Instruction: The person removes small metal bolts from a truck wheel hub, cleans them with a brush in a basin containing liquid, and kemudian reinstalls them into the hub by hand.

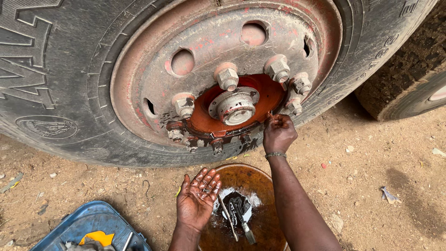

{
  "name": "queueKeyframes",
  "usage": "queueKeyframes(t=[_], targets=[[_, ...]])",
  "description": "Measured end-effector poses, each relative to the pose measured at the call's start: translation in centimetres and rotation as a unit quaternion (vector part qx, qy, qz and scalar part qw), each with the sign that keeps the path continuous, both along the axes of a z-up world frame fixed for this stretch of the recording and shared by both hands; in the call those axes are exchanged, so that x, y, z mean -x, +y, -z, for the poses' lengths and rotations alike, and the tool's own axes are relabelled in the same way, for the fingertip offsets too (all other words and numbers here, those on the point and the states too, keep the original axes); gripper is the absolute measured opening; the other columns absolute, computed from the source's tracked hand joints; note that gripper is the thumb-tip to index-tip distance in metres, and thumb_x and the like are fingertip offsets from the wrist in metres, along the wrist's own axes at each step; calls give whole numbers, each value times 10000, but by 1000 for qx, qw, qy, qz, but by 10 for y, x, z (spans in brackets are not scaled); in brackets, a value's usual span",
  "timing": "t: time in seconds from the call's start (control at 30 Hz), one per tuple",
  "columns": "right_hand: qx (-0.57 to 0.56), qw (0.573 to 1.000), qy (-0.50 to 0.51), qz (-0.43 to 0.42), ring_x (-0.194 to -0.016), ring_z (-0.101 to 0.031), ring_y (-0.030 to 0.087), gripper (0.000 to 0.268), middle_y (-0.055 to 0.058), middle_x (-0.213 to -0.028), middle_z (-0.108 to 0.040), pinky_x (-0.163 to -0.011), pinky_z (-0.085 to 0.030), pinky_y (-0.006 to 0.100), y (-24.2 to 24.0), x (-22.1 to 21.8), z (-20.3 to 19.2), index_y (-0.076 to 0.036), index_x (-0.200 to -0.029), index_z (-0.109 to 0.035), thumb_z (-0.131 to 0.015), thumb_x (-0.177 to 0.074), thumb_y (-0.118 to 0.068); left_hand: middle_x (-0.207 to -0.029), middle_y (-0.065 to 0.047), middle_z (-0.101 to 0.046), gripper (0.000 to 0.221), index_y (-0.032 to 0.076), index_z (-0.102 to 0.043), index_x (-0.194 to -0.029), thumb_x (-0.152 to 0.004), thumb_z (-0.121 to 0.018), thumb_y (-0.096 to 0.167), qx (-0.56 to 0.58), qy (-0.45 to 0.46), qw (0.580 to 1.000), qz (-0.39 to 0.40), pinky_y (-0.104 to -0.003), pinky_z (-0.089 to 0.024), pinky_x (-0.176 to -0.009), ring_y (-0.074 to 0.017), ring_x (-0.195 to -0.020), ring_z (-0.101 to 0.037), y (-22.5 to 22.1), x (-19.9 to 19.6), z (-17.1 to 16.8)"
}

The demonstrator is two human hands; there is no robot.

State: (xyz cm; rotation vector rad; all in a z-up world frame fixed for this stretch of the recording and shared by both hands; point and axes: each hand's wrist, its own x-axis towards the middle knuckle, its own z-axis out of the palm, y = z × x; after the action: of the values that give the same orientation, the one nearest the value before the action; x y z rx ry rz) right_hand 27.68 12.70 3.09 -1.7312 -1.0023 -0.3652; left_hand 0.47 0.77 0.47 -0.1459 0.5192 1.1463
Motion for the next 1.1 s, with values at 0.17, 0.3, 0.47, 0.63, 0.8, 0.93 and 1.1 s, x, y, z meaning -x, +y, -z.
queueKeyframes(t=[0.17, 0.3, 0.47, 0.63, 0.8, 0.93, 1.1], targets=[[9, 996, 78, -46, -682, -669, 78, 201, 42, -804, -706, -613, -606, 207, -7, 8, -13, -54, -849, -680, -878, -818, -57, -1310, -295, -598, 651, -76, -519, -1327, -976, -497, 472, -2, 4, 1000, 1, -519, -477, -1085, -392, -1224, -599, 0, -1, -1], [11, 992, 113, -63, -699, -646, 67, 213, 25, -818, -697, -652, -597, 188, -11, 11, -18, -37, -878, -673, -869, -798, -13, -1313, -292, -597, 656, -79, -520, -1325, -975, -500, 475, -3, -3, 1000, 3, -519, -475, -1083, -394, -1223, -595, 0, -1, -3], [27, 979, 185, -84, -709, -612, 60, 232, 23, -821, -675, -660, -557, 172, -13, 11, -17, -32, -941, -663, -834, -800, 39, -1316, -301, -593, 653, -81, -516, -1324, -975, -503, 471, -1, -3, 1000, 0, -521, -472, -1088, -397, -1231, -592, -2, -2, -5], [36, 981, 175, -80, -716, -644, 59, 230, 10, -842, -688, -654, -583, 186, -12, 5, -15, -42, -947, -662, -824, -801, 29, -1350, -306, -583, 673, -82, -509, -1340, -970, -507, 479, -11, -5, 1000, 4, -516, -459, -1106, -397, -1264, -578, -3, -2, -5], [-49, 928, 274, -248, -796, -653, 91, 133, 69, -954, -696, -727, -624, 235, -42, 25, -2, -40, -1002, -662, -685, -932, 70, -1426, -260, -564, 783, -73, -477, -1408, -940, -523, 553, -116, -57, 991, 18, -496, -440, -1115, -380, -1303, -553, -4, 0, 0], [154, 874, 242, -392, -775, -745, 122, 102, 102, -920, -772, -667, -663, 259, -98, 67, 12, -64, -916, -719, -674, -912, 28, -1432, -249, -565, 795, -59, -463, -1426, -939, -529, 566, -84, -36, 996, 17, -469, -464, -1101, -351, -1290, -580, -2, -1, 2], [263, 818, 150, -490, -797, -775, 135, 118, 67, -973, -804, -692, -672, 288, -137, 118, 7, -102, -969, -793, -734, -873, -66, -1416, -250, -583, 790, -61, -457, -1442, -983, -467, 582, -93, -26, 995, 24, -372, -543, -983, -276, -1161, -636, -5, 0, 4]])
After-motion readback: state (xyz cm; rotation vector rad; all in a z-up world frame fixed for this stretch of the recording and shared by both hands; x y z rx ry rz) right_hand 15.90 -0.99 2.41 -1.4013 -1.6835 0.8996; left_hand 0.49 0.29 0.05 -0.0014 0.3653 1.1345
